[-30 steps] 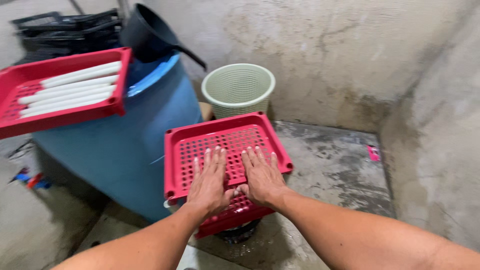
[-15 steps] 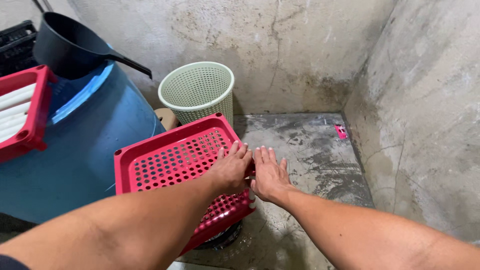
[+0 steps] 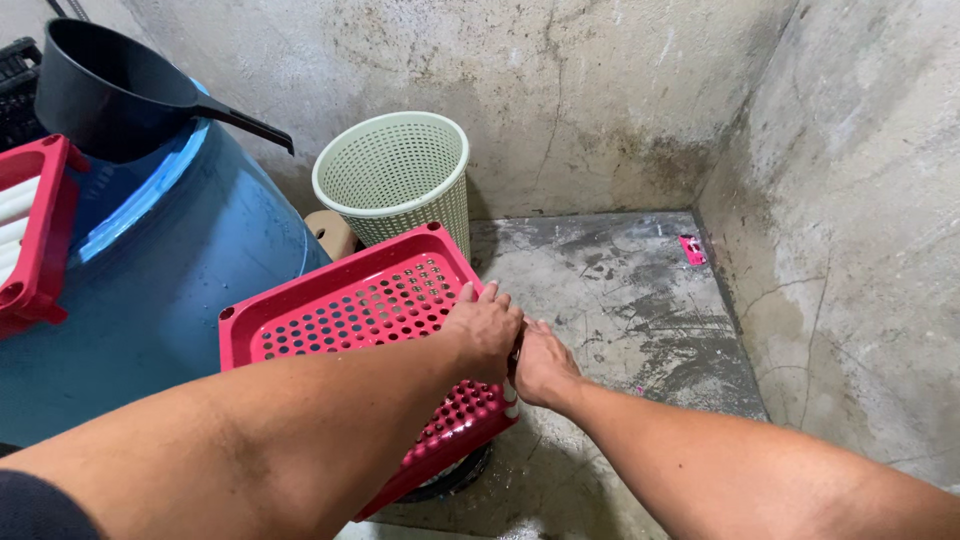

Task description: The person assembles a small red plastic shelving unit by inserting white plastic poles into the corners of red trays and securing them with small connectors. They repeatedly insert and remove poles and trays, adjusting the structure in a bathroom setting.

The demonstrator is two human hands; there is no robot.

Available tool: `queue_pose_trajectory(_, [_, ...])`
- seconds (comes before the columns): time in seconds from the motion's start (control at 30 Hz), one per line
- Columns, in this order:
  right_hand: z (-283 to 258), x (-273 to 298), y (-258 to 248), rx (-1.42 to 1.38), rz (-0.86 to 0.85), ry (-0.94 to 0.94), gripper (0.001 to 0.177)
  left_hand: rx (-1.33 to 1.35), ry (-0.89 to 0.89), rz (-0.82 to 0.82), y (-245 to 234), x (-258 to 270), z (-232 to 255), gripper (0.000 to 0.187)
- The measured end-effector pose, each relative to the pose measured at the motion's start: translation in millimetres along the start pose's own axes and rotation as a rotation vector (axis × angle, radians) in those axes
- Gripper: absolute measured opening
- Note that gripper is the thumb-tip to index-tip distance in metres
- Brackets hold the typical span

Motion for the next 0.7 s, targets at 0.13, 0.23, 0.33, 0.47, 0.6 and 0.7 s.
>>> queue_pose_trajectory(0.13, [6.4,-4.0,16.6,0.109,-0.132,0.083,0.033,-0.046,-0.010,-0.030,-1.5,-7.5,4.5,0.080])
queue_pose_trajectory(0.23, [7.8,-7.4,18.6,0.037,-0.091,0.070,0.029,-0.082,-0.031,-0.104,1.1,-19.3,5.2,0.069])
queue_pose_trajectory(0.33, [17.8,-8.6,28.8,-0.063,-0.053,0.059,0.030,-0.135,0.019,-0.135,9.0,-31.9,7.6,0.058])
queue_pose_trajectory(0.47, [34.1,-24.4,55.9,-0.084,-0.047,0.070,0.028,-0.235,0.162,-0.141,20.3,-44.1,11.7,0.049])
queue_pose_trajectory(0.6, [39.5,-32.4,89.0,-1.166,-0.389,0.190,0.034,-0.130,0.109,-0.167,22.1,-48.8,7.4,0.047])
queue_pose_trajectory(0.7, [33.8,-20.3,67.2,-0.210,0.075,-0.001,0.027,-0.102,0.139,-0.116,16.8,-44.9,5.7,0.043])
Point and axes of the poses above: each hand's wrist, its own x-axis away from the middle knuckle, its own y-axis out of the palm, z = x × y, the point moved 6 cm from there along -x, towards the middle knuckle, and after that the axes turned 10 degrees about y, right-handed, at the moved point
